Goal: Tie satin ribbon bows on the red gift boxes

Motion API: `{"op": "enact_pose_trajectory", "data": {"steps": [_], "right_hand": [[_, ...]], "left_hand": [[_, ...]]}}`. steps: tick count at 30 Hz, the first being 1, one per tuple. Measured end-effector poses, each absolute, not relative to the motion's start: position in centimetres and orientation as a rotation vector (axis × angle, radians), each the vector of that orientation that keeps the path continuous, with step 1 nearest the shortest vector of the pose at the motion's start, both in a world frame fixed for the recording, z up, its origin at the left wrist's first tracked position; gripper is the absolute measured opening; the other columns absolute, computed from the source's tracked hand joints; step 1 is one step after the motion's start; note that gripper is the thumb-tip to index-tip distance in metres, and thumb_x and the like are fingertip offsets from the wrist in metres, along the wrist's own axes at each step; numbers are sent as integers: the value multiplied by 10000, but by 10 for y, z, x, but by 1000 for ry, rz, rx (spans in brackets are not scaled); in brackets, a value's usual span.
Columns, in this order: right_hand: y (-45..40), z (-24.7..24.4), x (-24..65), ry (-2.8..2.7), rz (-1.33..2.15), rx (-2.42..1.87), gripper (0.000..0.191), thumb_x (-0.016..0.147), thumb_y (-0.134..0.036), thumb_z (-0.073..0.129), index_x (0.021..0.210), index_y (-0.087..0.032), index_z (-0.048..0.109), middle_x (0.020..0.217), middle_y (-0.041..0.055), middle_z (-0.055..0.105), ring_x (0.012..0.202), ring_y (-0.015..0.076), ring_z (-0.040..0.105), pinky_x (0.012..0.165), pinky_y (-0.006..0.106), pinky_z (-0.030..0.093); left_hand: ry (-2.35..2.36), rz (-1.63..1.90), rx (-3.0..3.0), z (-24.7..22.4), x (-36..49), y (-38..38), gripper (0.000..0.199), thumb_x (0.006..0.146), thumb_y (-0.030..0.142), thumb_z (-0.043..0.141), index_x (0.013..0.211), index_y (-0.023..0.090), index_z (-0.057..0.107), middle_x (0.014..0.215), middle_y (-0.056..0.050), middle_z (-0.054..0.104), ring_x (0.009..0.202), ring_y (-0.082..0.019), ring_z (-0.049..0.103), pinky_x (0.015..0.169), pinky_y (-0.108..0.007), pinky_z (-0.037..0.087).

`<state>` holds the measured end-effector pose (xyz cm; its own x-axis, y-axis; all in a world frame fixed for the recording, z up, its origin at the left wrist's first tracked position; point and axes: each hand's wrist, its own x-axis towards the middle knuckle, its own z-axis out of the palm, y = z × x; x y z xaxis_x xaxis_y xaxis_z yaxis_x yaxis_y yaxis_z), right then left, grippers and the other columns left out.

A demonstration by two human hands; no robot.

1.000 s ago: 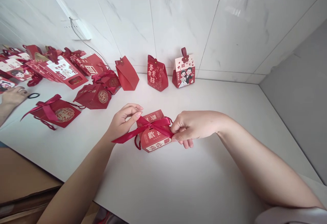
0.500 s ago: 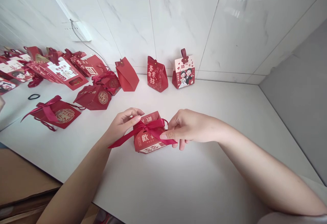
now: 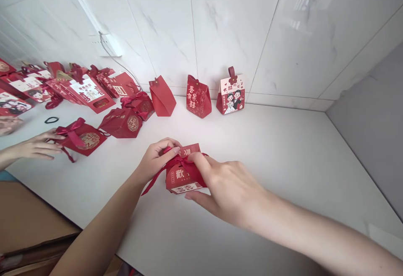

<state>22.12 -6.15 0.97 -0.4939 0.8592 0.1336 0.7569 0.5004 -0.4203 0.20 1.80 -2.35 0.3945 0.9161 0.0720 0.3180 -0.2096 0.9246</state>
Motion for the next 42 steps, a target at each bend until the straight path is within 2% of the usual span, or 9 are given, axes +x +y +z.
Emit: {"op": "enact_pose_trajectory", "data": {"steps": [2, 5, 16, 23, 26, 31, 36, 39, 42], "right_hand": [[-64, 4, 215, -2492, 249, -1310, 338, 887, -195, 519, 1215, -221, 440, 983, 58, 688, 563, 160, 596, 476, 266, 308], [-67, -1, 212, -2537, 105, -1261, 364, 843, -47, 412, 1155, -212, 503, 932, 46, 669, 546, 139, 566, 444, 269, 243], [-60, 0, 217, -2483, 39, -1298, 189, 893, -68, 443, 904, -209, 567, 827, 9, 650, 470, 104, 469, 435, 262, 217], [-60, 3, 217, -2589, -84, -1287, 246, 791, 26, 418, 782, -207, 497, 757, -13, 584, 424, 93, 322, 426, 269, 150], [-60, 5, 217, -2613, -84, -1266, 282, 765, 55, 409, 787, -208, 507, 761, -9, 581, 440, 97, 352, 432, 270, 152], [-55, 20, 236, -2673, 222, -1289, 198, 897, -67, 460, 840, -221, 571, 772, 2, 622, 568, 125, 522, 497, 258, 269], [-44, 42, 275, -2736, 794, -1293, 151, 914, -350, 553, 887, -246, 658, 905, 24, 699, 748, 184, 641, 609, 275, 396], [-30, 43, 284, -2564, 1057, -1354, 229, 925, -424, 518, 960, -248, 661, 897, 32, 711, 730, 183, 646, 602, 273, 426], [-15, 33, 277, -2266, 1284, -1396, 302, 933, -492, 504, 1092, -249, 589, 773, 11, 692, 539, 125, 561, 517, 247, 406]], "left_hand": [[1096, 846, 1773, -25, 3, 18, 312, 897, 360, 559, 663, 179, 459, 970, -52, 654, 859, -176, 587, 767, -307, 469], [1126, 888, 1811, -27, 3, 18, 318, 888, 360, 559, 651, 184, 441, 946, -51, 655, 854, -178, 585, 750, -298, 470], [1129, 882, 1853, -27, 2, 18, 287, 909, 364, 554, 691, 187, 492, 997, -40, 673, 893, -183, 608, 764, -305, 467], [1106, 850, 1812, -26, 4, 20, 309, 912, 409, 544, 704, 184, 502, 1017, -53, 689, 908, -201, 621, 753, -311, 479], [1114, 859, 1804, -28, 4, 21, 310, 905, 412, 553, 703, 184, 498, 993, -51, 688, 887, -195, 614, 744, -310, 478], [1026, 801, 1734, -27, 1, 21, 322, 890, 426, 580, 705, 172, 508, 994, -58, 675, 865, -184, 607, 765, -312, 478], [1164, 897, 1724, -20, -7, 24, 239, 878, 438, 598, 905, 201, 575, 1109, -36, 630, 988, -181, 586, 802, -282, 460], [1392, 1025, 1830, -11, -15, 23, 273, 896, 452, 563, 798, 198, 535, 849, 13, 587, 791, -128, 536, 680, -251, 396], [1424, 814, 1988, 3, -22, 14, 437, 911, 490, 513, 623, 174, 429, 616, 35, 432, 598, -103, 395, 572, -265, 310]]}}
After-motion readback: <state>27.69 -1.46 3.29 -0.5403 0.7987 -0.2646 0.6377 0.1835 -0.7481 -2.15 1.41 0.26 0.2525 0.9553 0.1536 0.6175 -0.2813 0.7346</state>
